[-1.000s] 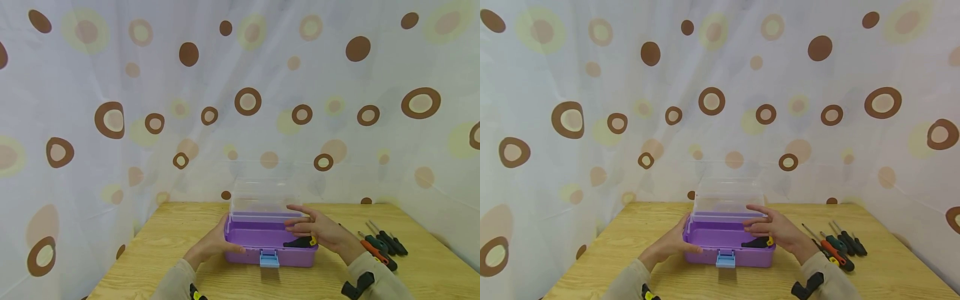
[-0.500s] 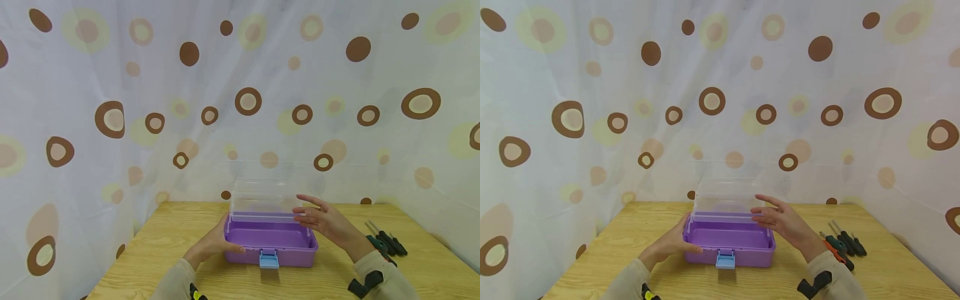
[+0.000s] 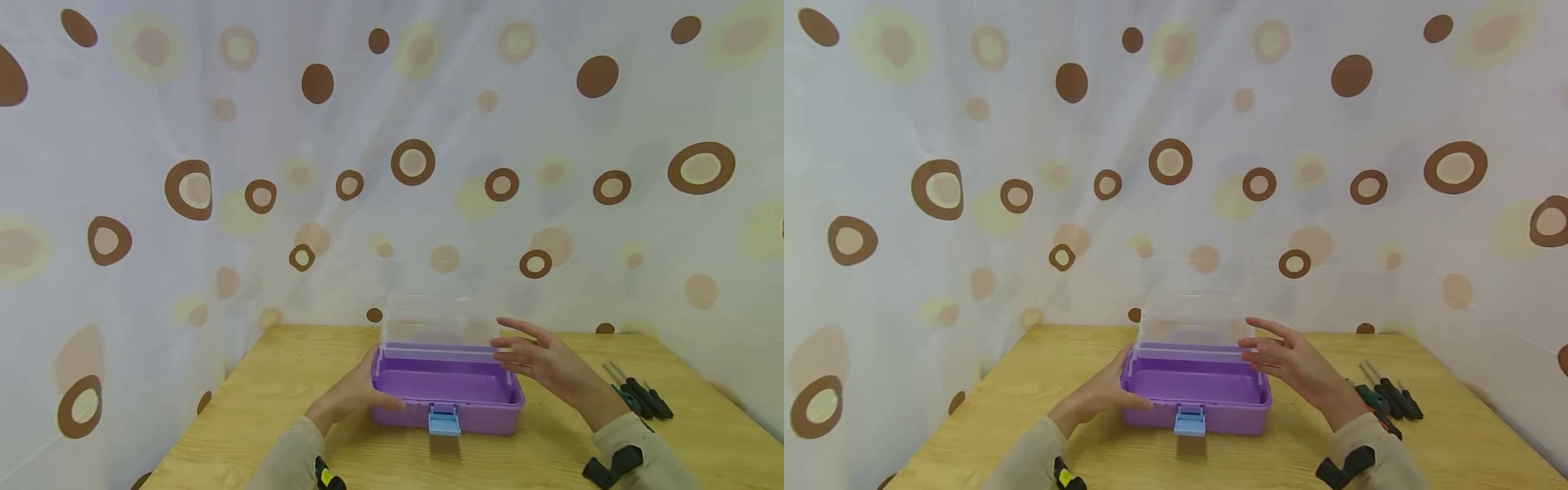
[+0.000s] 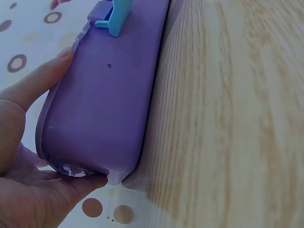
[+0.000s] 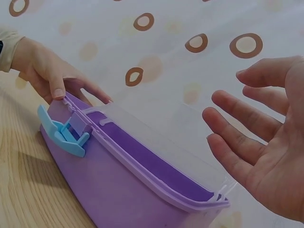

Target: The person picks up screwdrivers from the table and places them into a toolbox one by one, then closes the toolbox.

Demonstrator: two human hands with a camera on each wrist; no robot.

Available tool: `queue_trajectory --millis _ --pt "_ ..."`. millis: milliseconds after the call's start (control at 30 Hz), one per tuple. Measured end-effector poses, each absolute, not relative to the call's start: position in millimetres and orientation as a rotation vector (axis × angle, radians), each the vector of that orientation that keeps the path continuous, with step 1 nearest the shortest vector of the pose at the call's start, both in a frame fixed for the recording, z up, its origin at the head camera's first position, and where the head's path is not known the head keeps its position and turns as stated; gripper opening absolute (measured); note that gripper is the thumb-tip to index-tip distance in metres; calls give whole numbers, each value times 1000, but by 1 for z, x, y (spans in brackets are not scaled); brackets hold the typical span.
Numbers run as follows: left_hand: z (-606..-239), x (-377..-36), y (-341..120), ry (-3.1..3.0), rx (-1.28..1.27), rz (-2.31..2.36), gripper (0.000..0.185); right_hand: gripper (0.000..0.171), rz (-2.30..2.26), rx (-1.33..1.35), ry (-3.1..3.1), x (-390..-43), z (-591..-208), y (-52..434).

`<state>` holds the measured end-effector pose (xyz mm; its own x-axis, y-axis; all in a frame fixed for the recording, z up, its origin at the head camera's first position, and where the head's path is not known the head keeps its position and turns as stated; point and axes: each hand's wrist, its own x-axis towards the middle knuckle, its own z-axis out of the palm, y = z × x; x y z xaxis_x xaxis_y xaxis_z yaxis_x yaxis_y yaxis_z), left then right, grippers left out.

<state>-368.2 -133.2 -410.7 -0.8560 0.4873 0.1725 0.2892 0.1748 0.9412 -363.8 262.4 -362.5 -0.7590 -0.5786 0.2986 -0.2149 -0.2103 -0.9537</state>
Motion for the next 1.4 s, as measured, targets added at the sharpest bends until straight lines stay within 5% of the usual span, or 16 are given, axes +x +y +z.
queue_trajectory --millis 1400 --pt "-408 -368 -132 2324 752 1715 122 48 -2010 -773 1954 -345 -379 343"
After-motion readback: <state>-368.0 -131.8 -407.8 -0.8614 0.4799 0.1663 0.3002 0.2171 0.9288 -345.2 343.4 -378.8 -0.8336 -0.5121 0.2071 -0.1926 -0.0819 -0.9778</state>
